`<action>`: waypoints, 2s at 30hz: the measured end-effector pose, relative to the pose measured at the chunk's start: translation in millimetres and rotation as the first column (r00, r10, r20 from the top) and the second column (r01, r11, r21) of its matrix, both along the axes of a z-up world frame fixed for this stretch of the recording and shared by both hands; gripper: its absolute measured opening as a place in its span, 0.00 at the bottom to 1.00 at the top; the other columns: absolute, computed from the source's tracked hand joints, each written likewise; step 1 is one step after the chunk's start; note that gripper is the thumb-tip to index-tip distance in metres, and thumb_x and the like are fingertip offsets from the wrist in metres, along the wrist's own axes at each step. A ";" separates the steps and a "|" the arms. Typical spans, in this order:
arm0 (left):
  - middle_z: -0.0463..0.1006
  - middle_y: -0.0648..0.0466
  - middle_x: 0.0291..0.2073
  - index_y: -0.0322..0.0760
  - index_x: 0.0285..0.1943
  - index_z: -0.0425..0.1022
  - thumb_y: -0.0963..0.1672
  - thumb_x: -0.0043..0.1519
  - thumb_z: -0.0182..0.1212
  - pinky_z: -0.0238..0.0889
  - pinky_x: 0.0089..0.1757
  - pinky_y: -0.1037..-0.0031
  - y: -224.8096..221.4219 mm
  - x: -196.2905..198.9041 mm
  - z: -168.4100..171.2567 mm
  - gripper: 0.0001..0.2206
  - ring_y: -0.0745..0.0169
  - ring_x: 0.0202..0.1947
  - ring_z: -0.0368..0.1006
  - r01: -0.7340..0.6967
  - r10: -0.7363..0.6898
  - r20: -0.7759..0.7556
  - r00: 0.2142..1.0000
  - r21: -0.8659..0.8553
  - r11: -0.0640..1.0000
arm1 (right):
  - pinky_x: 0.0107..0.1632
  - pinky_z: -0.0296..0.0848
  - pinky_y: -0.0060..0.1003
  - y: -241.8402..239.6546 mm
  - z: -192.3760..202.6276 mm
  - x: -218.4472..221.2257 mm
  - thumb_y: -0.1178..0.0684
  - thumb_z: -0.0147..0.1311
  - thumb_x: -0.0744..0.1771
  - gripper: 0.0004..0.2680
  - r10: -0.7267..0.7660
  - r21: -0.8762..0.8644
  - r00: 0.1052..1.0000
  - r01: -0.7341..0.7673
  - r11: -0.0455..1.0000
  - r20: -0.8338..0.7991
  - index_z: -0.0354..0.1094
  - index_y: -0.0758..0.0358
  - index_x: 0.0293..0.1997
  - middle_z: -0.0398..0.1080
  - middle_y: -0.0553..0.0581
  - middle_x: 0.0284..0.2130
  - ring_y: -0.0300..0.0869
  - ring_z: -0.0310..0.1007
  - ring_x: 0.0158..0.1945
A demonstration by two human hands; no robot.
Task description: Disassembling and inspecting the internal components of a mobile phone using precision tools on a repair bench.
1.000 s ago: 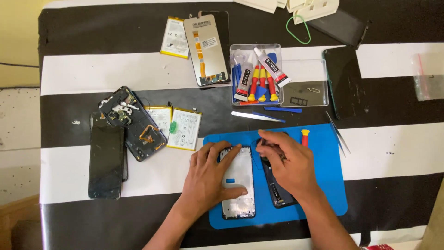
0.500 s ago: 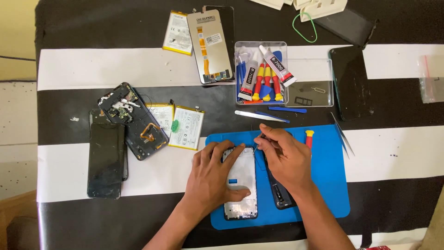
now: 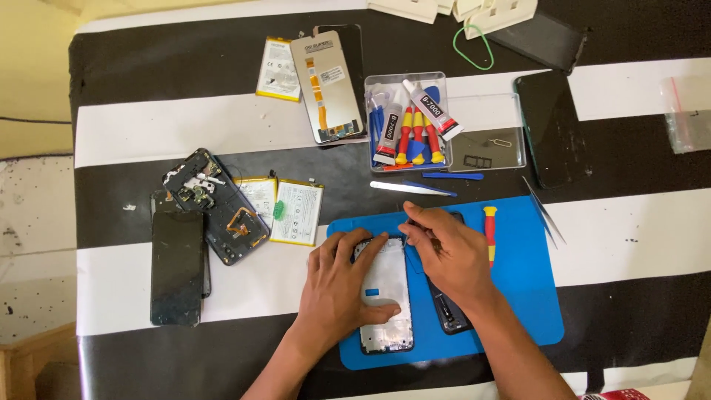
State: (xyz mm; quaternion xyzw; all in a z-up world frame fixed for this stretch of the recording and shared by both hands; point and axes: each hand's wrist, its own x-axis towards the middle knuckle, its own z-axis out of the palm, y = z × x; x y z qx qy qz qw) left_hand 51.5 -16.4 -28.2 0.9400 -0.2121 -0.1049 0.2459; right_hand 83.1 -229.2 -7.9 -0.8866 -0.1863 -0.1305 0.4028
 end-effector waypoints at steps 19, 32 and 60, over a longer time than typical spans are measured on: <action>0.62 0.51 0.65 0.52 0.75 0.60 0.63 0.44 0.77 0.51 0.59 0.50 0.3 -1.5 -1.7 0.49 0.41 0.66 0.55 0.001 0.000 0.049 0.999 -0.006 1.000 | 0.38 0.82 0.30 3.3 -2.2 2.5 0.61 0.61 0.68 0.13 -0.005 -0.052 0.999 0.007 0.999 0.044 0.69 0.71 0.59 0.78 0.64 0.43 0.42 0.82 0.36; 0.61 0.53 0.66 0.54 0.77 0.59 0.62 0.44 0.75 0.48 0.61 0.51 -2.1 3.2 8.7 0.50 0.43 0.68 0.51 -0.006 0.010 -0.086 0.996 0.045 0.999 | 0.37 0.80 0.39 19.1 17.9 4.3 0.61 0.60 0.68 0.12 0.141 -0.141 0.988 -0.132 0.981 0.057 0.67 0.63 0.58 0.76 0.58 0.38 0.49 0.77 0.36; 0.62 0.51 0.66 0.51 0.77 0.61 0.61 0.46 0.72 0.47 0.63 0.50 -0.1 2.1 9.2 0.47 0.42 0.69 0.52 -0.016 0.015 -0.148 0.989 -0.005 1.000 | 0.24 0.77 0.37 11.9 14.0 10.7 0.63 0.55 0.69 0.04 0.013 0.127 0.952 0.027 0.992 -0.306 0.69 0.66 0.48 0.75 0.60 0.20 0.44 0.79 0.21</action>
